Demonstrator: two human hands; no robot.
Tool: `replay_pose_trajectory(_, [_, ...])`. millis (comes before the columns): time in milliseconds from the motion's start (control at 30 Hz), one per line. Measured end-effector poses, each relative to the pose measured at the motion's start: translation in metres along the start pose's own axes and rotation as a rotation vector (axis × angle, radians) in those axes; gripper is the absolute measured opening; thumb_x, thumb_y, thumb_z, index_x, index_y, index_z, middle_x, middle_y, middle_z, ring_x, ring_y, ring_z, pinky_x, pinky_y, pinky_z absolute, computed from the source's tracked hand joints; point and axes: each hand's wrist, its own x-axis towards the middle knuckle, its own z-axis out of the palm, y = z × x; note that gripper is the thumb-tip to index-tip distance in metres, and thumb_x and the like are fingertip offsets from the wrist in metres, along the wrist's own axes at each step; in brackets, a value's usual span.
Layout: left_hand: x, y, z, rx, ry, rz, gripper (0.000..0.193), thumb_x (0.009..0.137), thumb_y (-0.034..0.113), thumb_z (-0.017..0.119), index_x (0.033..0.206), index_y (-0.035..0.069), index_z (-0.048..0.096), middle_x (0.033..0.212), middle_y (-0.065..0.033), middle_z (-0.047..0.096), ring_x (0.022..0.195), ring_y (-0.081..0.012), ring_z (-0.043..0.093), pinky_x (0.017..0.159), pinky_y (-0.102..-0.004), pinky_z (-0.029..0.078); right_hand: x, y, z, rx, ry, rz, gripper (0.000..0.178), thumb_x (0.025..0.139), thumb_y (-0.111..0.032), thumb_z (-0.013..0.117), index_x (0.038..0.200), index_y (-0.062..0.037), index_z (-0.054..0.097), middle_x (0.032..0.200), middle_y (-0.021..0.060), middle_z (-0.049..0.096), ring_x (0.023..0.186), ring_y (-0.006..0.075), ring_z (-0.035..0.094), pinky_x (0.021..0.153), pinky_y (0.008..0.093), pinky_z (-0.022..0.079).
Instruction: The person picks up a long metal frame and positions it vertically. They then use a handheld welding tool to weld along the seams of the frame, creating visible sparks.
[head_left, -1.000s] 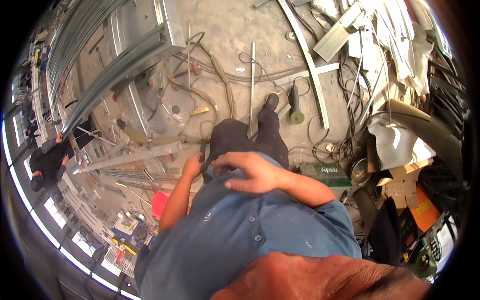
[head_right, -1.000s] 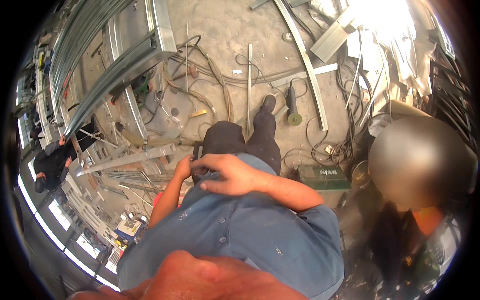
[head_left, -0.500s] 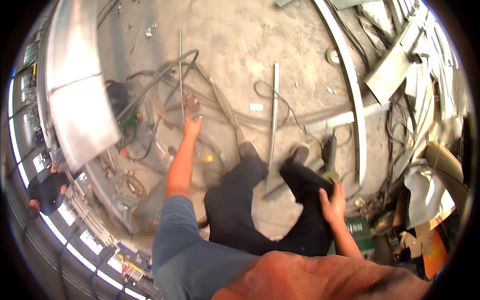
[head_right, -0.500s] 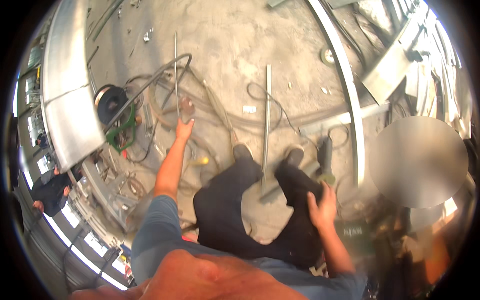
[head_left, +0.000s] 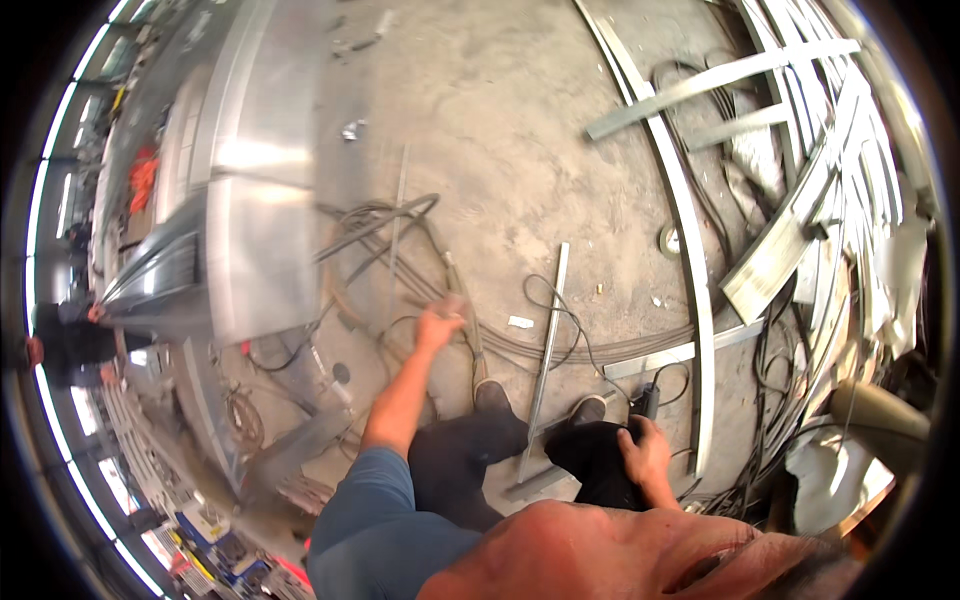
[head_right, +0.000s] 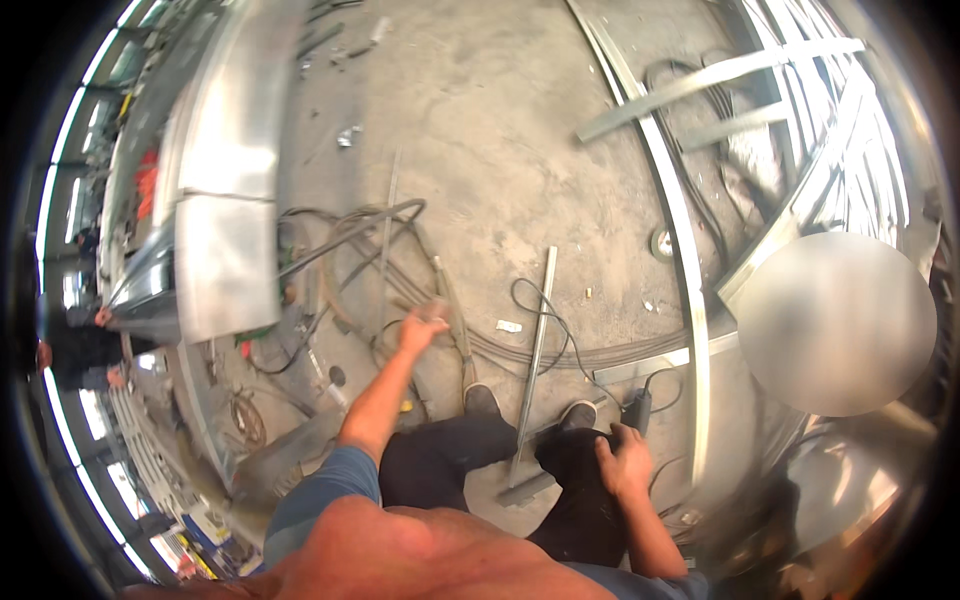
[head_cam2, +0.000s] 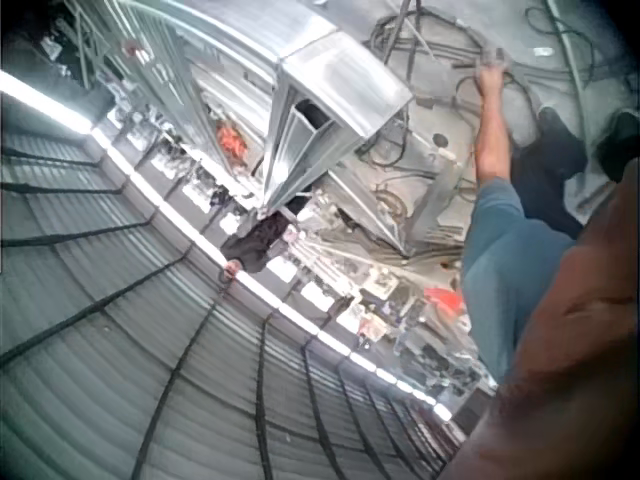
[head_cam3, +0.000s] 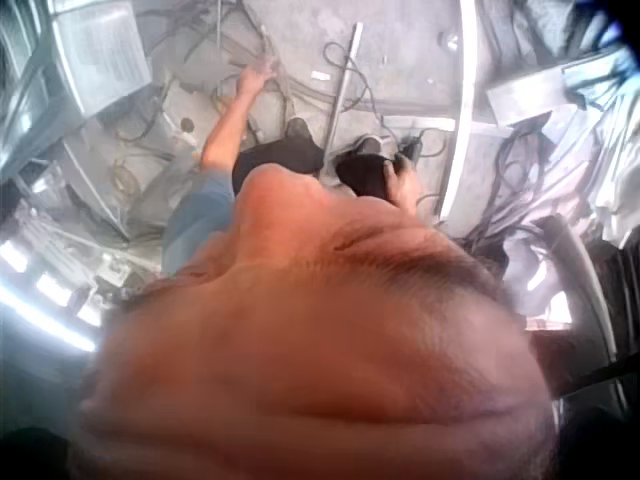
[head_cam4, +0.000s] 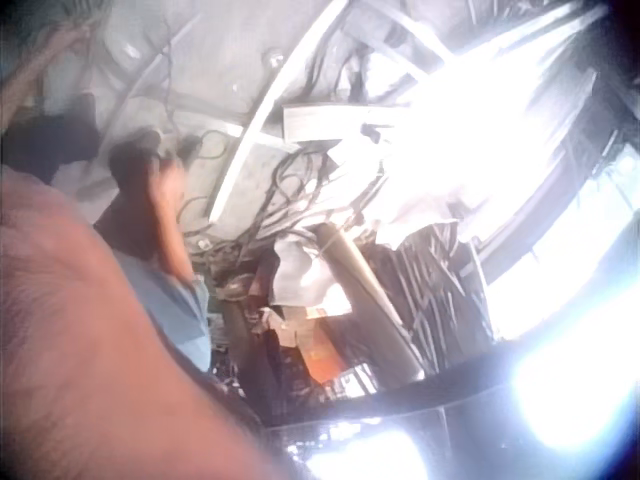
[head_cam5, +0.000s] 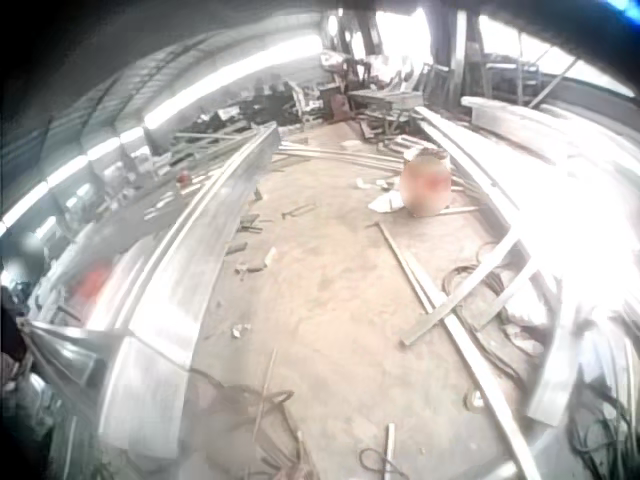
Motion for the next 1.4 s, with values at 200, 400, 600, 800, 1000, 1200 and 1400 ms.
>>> replay_pose_trajectory(200, [-0.330,0.229,-0.188,0.000,-0.575,0.286,0.085,0.069,0.038,0.088,0.146,0.019,0.057,0.120,-0.0161,0.072,0.110,-0.0212,0.068,0.096,-0.0351,0.052,-0.060,0.004,0.003,-0.245,-0.205,-0.059,0.053,0.092,-0.045,0.064,0.122,-0.0010,0.065,0.124,0.0275,0.064,0.118,0.0400,0.062,0.100,0.0492,0.050])
replay_pose_trajectory(400, [-0.529,0.309,-0.489,-0.082,-0.204,0.422,0.080,0.068,0.016,0.091,0.140,0.003,0.059,0.129,-0.0135,0.068,0.120,-0.0233,0.065,0.104,-0.0356,0.049,-0.089,-0.076,-0.077,-0.066,-0.313,-0.290,0.062,0.087,-0.045,0.068,0.124,0.0036,0.067,0.123,0.0276,0.069,0.121,0.0399,0.064,0.104,0.0445,0.049])
replay_pose_trajectory(600, [-0.552,0.232,-0.671,-0.169,0.593,0.081,0.080,0.066,0.005,0.084,0.141,0.000,0.056,0.122,-0.0146,0.070,0.107,-0.0210,0.067,0.095,-0.0321,0.052,-0.056,-0.171,-0.138,-0.184,-0.198,-0.390,0.060,0.084,-0.042,0.065,0.121,0.0057,0.069,0.122,0.0311,0.068,0.122,0.0417,0.063,0.104,0.0428,0.049])
replay_pose_trajectory(800, [-0.422,0.054,-0.819,-0.237,0.920,0.044,0.089,0.062,0.024,0.086,0.139,-0.006,0.055,0.126,-0.0248,0.068,0.117,-0.0301,0.066,0.099,-0.0360,0.049,0.030,-0.196,-0.167,0.098,0.007,-0.211,0.053,0.085,-0.032,0.064,0.122,0.0058,0.068,0.090,0.0220,0.074,0.080,0.0316,0.073,0.076,0.0404,0.056])
replay_pose_trajectory(1000, [-0.361,-0.009,-0.917,-0.130,1.001,-0.145,0.092,0.060,0.032,0.084,0.140,-0.004,0.056,0.130,-0.0274,0.066,0.120,-0.0387,0.065,0.102,-0.0405,0.047,-0.050,-0.276,-0.197,0.042,-0.459,-0.304,0.017,0.093,-0.028,0.051,0.085,-0.0139,0.053,0.063,0.0019,0.046,0.053,0.0224,0.049,0.047,0.0385,0.039])
replay_pose_trajectory(1200, [-0.302,0.000,-0.991,-0.167,0.990,-0.157,0.086,0.060,0.032,0.084,0.137,0.002,0.061,0.127,-0.0233,0.069,0.120,-0.0372,0.064,0.103,-0.0405,0.046,-0.006,-0.301,-0.178,0.315,-0.291,-0.143,0.017,0.089,-0.029,0.056,0.085,-0.0120,0.056,0.062,0.0042,0.050,0.060,0.0239,0.057,0.055,0.0441,0.046])
replay_pose_trajectory(1400, [-0.284,-0.001,-1.012,-0.146,0.995,-0.188,0.079,0.064,0.026,0.084,0.137,0.008,0.062,0.122,-0.0219,0.071,0.116,-0.0368,0.066,0.098,-0.0413,0.048,-0.024,-0.429,-0.198,0.054,0.120,-0.147,0.034,0.086,-0.029,0.061,0.099,0.0007,0.068,0.080,0.0179,0.068,0.074,0.0350,0.067,0.070,0.0484,0.052])
